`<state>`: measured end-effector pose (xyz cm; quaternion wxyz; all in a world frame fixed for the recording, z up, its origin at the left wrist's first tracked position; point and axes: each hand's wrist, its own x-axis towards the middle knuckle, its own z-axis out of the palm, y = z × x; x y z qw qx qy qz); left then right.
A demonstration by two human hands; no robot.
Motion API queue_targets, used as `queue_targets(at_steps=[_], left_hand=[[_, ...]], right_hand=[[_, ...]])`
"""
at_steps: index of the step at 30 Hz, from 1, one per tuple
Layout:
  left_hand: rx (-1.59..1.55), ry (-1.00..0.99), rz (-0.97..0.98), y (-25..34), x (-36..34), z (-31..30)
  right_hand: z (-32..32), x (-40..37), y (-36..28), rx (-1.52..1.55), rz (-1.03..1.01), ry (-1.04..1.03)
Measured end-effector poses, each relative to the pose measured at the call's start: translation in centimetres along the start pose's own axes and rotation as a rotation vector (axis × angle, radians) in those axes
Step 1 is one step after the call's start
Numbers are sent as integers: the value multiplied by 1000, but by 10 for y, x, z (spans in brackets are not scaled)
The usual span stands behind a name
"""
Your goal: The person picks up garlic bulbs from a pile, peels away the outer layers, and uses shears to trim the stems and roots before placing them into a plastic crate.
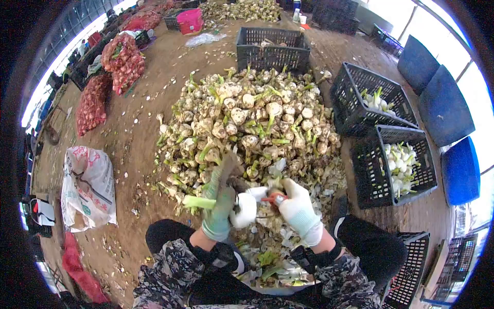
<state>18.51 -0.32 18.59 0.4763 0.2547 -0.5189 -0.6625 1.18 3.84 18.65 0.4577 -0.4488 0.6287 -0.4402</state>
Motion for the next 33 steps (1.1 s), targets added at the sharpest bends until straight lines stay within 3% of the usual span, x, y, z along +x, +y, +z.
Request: queue_targets(at_steps=[1,2,3,4,5,6,7,8,9,11,12,13,15,16,18,19,21,23,25,27,28,31,32,33], left_hand=[[-132,-11,-59,3,2,4],[-105,-13,17,5,4,6],[-106,-12,6,4,1,3],[-190,-25,-207,2,0,-1],[-272,-39,-415,-1,1,-4],[-260,-78,-236,-8,3,0],[-258,-83,-235,-17,8,3],[-56,-54,-11,-26,14,4],[145,-23,211,-26,19,6],[27,259,-159,-13,20,10],[-218,261,-361,-5,24,5],[-467,258,-558,0,26,0],[-568,345,-490,-15,25,-5],[-599,341,-516,-17,25,-11],[-694,432,-582,-14,30,-15],[-693,428,-582,-12,31,-16],[-732,455,-497,-10,30,-12],[-637,485,-510,-19,32,-5],[-647,278,-567,-15,30,6],[-614,264,-525,-33,24,13],[-494,263,-532,-31,22,11],[-293,481,-339,-33,19,16],[-240,533,-270,-38,20,7],[-268,644,-279,-21,25,13]], right_hand=[[-6,0,3,38,112,-67],[-6,-5,6,38,115,-68],[-5,-14,10,280,64,-92],[-6,-19,12,521,3,-110],[-3,-18,11,522,2,-106],[3,-17,9,615,-80,-159],[11,-15,6,707,-166,-213],[14,-16,-21,655,24,-78],[15,-14,-30,658,21,-77],[18,-12,-37,558,110,42],[20,-15,-33,662,-46,14],[19,-12,-29,661,-43,9],[11,1,-5,476,-75,-4],[0,11,46,179,-58,82],[-18,6,42,-764,190,-334],[-16,3,43,-1055,315,-452],[-22,-11,33,-807,88,-249],[-17,-18,3,-748,-101,-73],[7,-15,25,-177,-258,-61],[33,-23,-8,297,-166,-206],[42,-26,1,247,-79,-104],[27,-23,31,777,198,-179],[10,-15,69,325,-79,-255],[-6,-6,49,1148,425,-206]])
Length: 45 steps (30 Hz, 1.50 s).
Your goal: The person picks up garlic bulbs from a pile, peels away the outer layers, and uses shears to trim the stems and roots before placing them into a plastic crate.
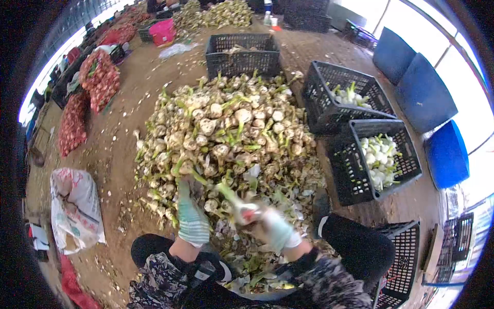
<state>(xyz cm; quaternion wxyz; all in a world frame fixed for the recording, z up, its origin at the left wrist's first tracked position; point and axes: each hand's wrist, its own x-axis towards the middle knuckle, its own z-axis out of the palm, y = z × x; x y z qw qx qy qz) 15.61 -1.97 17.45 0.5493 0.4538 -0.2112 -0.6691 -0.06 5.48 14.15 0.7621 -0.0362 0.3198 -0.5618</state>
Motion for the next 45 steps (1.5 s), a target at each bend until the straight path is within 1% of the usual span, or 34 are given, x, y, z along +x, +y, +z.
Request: queue_targets(at_steps=[1,2,4,6,7,8,10,12,14,16,17,18,20,21,22,24,26,27,28,29,30,31,32,33,34,36,37,38,40,41,42,43,44,45], left_hand=[[21,15,-88,12,-2,2],[40,24,-177,19,-1,2],[57,84,-169,18,8,-4],[73,152,-159,15,14,-9],[115,152,-135,10,19,-8],[160,148,-111,5,25,-8],[133,156,-76,-5,34,-12],[185,94,23,-12,36,-14],[195,91,-178,-14,40,-19],[213,49,-206,-14,38,-15],[237,-26,-222,-17,43,-17],[234,-25,-213,-16,44,-16],[132,-70,-193,-13,43,-16],[142,-75,-205,-13,47,-23],[132,-72,-206,-11,48,-26],[187,-35,-238,-5,51,-27],[110,-42,-376,12,42,-14],[74,-129,-477,20,40,-13],[37,-214,-580,24,35,-15],[-153,-423,-401,4,40,-21],[-60,-261,-523,13,28,-13],[-24,-343,-511,14,24,-16],[7,-427,-492,16,22,-22],[-43,-534,-491,11,26,-31],[-46,-541,-479,11,23,-31],[17,-436,-316,15,18,-26],[44,-437,-207,15,14,-21],[76,-440,-100,15,11,-17],[154,-583,100,-5,19,-22],[156,-591,95,-2,12,-18],[-80,-564,-31,5,4,-12],[-317,-531,-154,9,0,-6],[-319,-541,-151,7,2,-7],[38,-609,147,1,7,-13]], right_hand=[[-21,11,-17,223,-13,7],[-35,12,-52,153,-84,-54],[-21,11,-118,54,-510,-106],[-28,27,-148,-195,-664,-45],[-47,51,-144,-4,-532,-117],[-91,88,-144,-179,-466,-84],[-17,111,-115,-707,-433,273],[-68,210,-108,-1202,-715,460],[-8,223,-108,-1600,-453,803],[-25,278,-102,-1691,-293,811],[-18,279,-100,-1767,-222,834],[-37,295,-90,-1795,-461,882],[-76,308,-87,-1372,-567,588],[-54,267,-88,-992,-426,372],[-17,214,-92,-614,-284,164],[2,171,-78,-642,-229,79],[34,105,-71,-1024,-224,-19],[6,99,-58,-1223,-421,-106],[40,72,-68,-1877,-596,-221],[55,57,-68,-2061,-743,-271],[65,47,-66,-2245,-894,-326],[71,39,-68,-2340,-956,-304],[80,31,-71,-2359,-896,-308],[74,31,-70,-2196,-1013,-270],[65,35,-68,-2028,-1123,-235],[50,31,-38,-957,-841,87],[33,19,-40,-467,-335,-41],[23,16,-26,-253,-268,-125],[24,19,-6,-381,-362,-17],[34,13,-6,-976,-504,86],[36,20,-5,-932,-608,-116],[46,20,-5,-641,-449,-27],[58,18,-5,-351,-287,54],[64,19,-5,-357,-294,50]])
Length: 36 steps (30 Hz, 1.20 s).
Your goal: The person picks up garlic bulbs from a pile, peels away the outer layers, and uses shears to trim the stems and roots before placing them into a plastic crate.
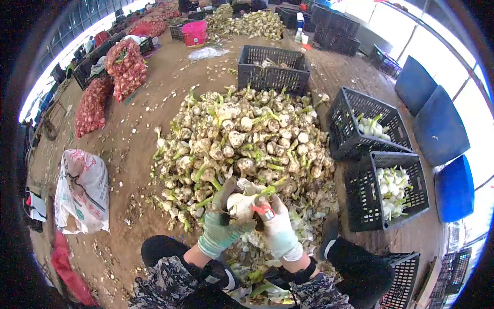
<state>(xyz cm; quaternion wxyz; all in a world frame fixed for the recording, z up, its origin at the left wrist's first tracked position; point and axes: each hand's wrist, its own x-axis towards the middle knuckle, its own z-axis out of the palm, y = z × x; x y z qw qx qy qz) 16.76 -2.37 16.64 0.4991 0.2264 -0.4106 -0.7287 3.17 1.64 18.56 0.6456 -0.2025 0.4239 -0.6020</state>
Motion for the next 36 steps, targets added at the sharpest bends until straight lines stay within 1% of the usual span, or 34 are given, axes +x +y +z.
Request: queue_targets(at_steps=[1,2,3,5,9,10,11,13,14,16,17,19,20,21,22,23,24,26,27,28,29,30,31,32,33,34,35,36], left_hand=[[422,-75,176,-3,0,-4],[478,-70,196,0,1,-4],[481,-67,196,1,1,-2],[369,-18,215,2,2,3],[481,-64,260,7,1,0],[316,-54,149,4,2,0],[316,-53,148,4,2,0],[43,34,28,5,1,1],[44,34,23,5,1,0],[-618,76,-295,8,4,-3],[-615,73,-298,7,4,-1],[171,3,-27,4,0,3],[171,3,-30,3,-1,4],[155,-15,17,4,0,4],[141,-34,67,5,2,4],[142,-35,69,6,4,3],[96,-12,-14,8,4,-1],[-1,56,-171,4,1,-7],[1,56,-175,2,2,-12],[-187,22,-333,2,6,-16],[-378,-12,-489,4,9,-18],[-291,164,-507,2,9,-9],[-289,163,-505,-2,11,1],[-210,140,-298,-7,11,9],[-129,117,-92,-9,11,13],[-128,121,-94,-8,9,12],[51,105,9,-5,5,12],[231,85,113,-2,3,12]], right_hand=[[4,2,-1,-20,-44,10],[7,3,0,-37,-84,20],[7,4,0,-36,-82,17],[5,5,-1,110,-107,-97],[7,8,-4,54,-69,-63],[6,8,-5,63,-13,-49],[3,7,-2,63,-11,-49],[-8,3,8,185,-55,-48],[-9,3,9,189,-54,-45],[-8,4,10,182,-28,2],[-11,7,11,185,-31,4],[-20,14,13,-160,-233,-155],[-6,8,-4,22,-12,-31],[-3,5,-7,22,-13,-30],[0,3,-9,-51,-49,-37],[1,3,-10,-123,-84,-43],[2,2,-10,-121,-83,-43],[2,1,-9,-241,-140,-27],[2,0,-8,-300,-171,-19],[-4,5,-2,-378,-248,-4],[-8,7,2,-375,-249,-2],[-10,10,4,-361,-191,78],[-11,11,5,-348,-133,156],[-3,8,-9,-232,-55,108],[-9,7,-8,-211,1,175],[-4,6,-8,-133,0,203],[2,4,-8,-56,1,233],[3,-1,-8,-55,4,234]])
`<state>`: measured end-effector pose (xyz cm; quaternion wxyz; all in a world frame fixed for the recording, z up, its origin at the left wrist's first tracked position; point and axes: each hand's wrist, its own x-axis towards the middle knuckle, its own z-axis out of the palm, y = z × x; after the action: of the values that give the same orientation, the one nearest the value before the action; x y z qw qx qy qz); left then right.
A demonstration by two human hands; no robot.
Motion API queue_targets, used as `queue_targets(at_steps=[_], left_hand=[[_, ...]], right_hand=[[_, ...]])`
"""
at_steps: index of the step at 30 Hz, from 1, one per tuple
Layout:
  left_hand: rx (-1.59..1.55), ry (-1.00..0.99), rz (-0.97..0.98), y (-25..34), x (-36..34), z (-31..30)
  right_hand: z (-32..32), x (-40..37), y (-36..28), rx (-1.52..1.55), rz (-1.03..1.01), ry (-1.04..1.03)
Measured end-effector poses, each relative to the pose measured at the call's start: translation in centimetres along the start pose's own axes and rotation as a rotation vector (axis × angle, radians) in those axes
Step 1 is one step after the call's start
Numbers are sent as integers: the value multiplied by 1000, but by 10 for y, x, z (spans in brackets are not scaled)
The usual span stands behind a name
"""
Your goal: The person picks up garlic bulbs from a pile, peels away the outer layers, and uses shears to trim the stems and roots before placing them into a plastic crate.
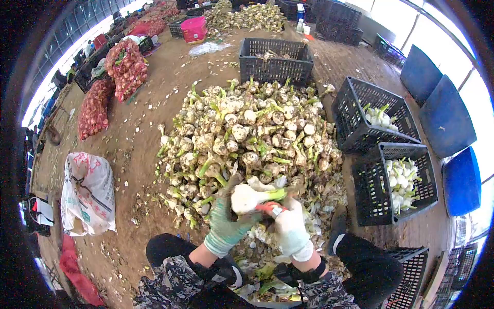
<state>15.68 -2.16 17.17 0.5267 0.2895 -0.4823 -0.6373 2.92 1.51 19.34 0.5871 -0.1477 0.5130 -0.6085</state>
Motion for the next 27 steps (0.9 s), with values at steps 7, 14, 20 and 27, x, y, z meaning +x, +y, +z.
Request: queue_targets(at_steps=[7,14,20,27], left_hand=[[-364,-77,-451,0,-2,-21],[-228,-111,-586,-14,-1,-20],[7,-72,-304,-12,2,-10],[-105,-214,-539,18,4,-14]], right_hand=[[0,-5,-5,-663,-642,-240],[-25,-3,-11,-403,-379,-448],[-29,3,8,-313,-338,-134],[-16,-21,-36,-231,-113,-148]])
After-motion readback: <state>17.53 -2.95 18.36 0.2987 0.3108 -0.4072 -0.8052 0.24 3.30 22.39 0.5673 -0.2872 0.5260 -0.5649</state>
